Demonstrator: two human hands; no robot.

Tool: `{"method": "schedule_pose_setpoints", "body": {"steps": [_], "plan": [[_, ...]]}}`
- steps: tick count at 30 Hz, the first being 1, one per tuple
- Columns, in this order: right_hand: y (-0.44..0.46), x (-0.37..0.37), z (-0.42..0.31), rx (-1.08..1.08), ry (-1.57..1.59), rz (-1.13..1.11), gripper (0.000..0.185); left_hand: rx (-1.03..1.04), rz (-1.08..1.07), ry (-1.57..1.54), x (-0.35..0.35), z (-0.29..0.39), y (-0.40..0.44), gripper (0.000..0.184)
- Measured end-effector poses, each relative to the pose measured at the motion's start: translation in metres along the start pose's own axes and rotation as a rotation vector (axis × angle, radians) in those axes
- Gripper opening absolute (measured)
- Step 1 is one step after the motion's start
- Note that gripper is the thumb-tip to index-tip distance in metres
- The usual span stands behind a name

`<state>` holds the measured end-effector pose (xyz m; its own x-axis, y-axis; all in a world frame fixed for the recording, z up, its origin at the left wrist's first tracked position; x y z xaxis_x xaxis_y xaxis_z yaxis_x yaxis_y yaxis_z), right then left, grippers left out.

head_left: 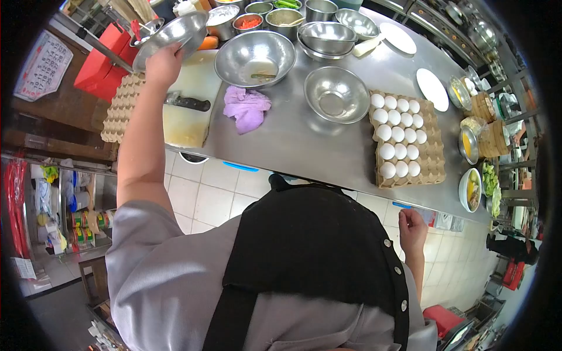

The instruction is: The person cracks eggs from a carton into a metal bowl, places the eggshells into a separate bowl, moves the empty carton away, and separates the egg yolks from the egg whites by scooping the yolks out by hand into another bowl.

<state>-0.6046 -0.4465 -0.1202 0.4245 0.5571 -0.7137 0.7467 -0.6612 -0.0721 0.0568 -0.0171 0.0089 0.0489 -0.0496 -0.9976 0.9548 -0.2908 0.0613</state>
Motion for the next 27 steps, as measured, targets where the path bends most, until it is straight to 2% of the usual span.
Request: {"method": "schedule_pose_setpoints", "body": {"steps": [2, 5, 8, 10, 12, 14, 17, 19, 20, 23, 24, 27], "plan": [[0.001, 0.000, -0.007, 0.022, -0.028, -0.002, 0.009, 0.043, 0.086, 0.139, 0.017, -0.004, 0.002, 0.037], [0.005, 0.006, -0.034, 0.037, -0.048, -0.021, 0.009, 0.169, 0.516, 0.217, 0.035, -0.005, -0.009, 0.032], [0.012, 0.020, -0.046, -0.011, -0.074, 0.031, 0.009, 0.275, 0.687, -0.092, 0.009, 0.040, -0.038, 0.027], [0.008, 0.013, -0.057, 0.025, -0.100, 0.051, 0.010, 0.295, 0.374, -0.478, 0.036, 0.065, -0.061, 0.025], [0.007, 0.019, -0.072, 0.066, -0.086, 0.040, 0.011, 0.396, -0.050, -0.712, 0.068, 0.108, -0.108, 0.021], [0.005, 0.022, -0.080, 0.071, -0.067, 0.031, 0.011, 0.884, 0.012, -0.497, 0.062, 0.155, -0.149, 0.020], [0.005, 0.019, -0.101, 0.050, -0.125, 0.003, 0.012, 0.738, 0.113, -0.206, 0.093, 0.156, -0.162, 0.024], [0.003, 0.011, -0.099, 0.054, -0.146, 0.027, 0.012, 0.599, -0.051, -0.111, 0.100, 0.143, -0.153, 0.027], [0.003, 0.008, -0.096, 0.048, -0.151, 0.031, 0.012, 0.632, 0.028, -0.092, 0.098, 0.133, -0.152, 0.027], [0.013, -0.005, -0.078, 0.006, -0.106, 0.109, 0.011, 0.530, 0.092, -0.282, 0.070, 0.124, -0.142, 0.030], [0.021, -0.008, -0.067, 0.013, -0.141, 0.172, 0.012, 0.525, 0.256, -0.270, 0.049, 0.132, -0.150, 0.037], [0.052, -0.017, -0.061, 0.046, -0.174, 0.241, 0.018, 0.674, 0.373, -0.153, 0.045, 0.160, -0.134, 0.043]]}}
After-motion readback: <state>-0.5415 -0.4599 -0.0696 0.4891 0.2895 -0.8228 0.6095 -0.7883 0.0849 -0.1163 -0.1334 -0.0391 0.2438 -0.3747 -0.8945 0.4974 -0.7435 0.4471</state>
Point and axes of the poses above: each hand's wrist, its own y-axis towards the middle knuckle, its own x-axis out of the palm, z = x × y, the point moved 6 cm from there along y, towards the middle knuckle, and after that the axes turned 5 degrees about -z, right-handed, at the moved point
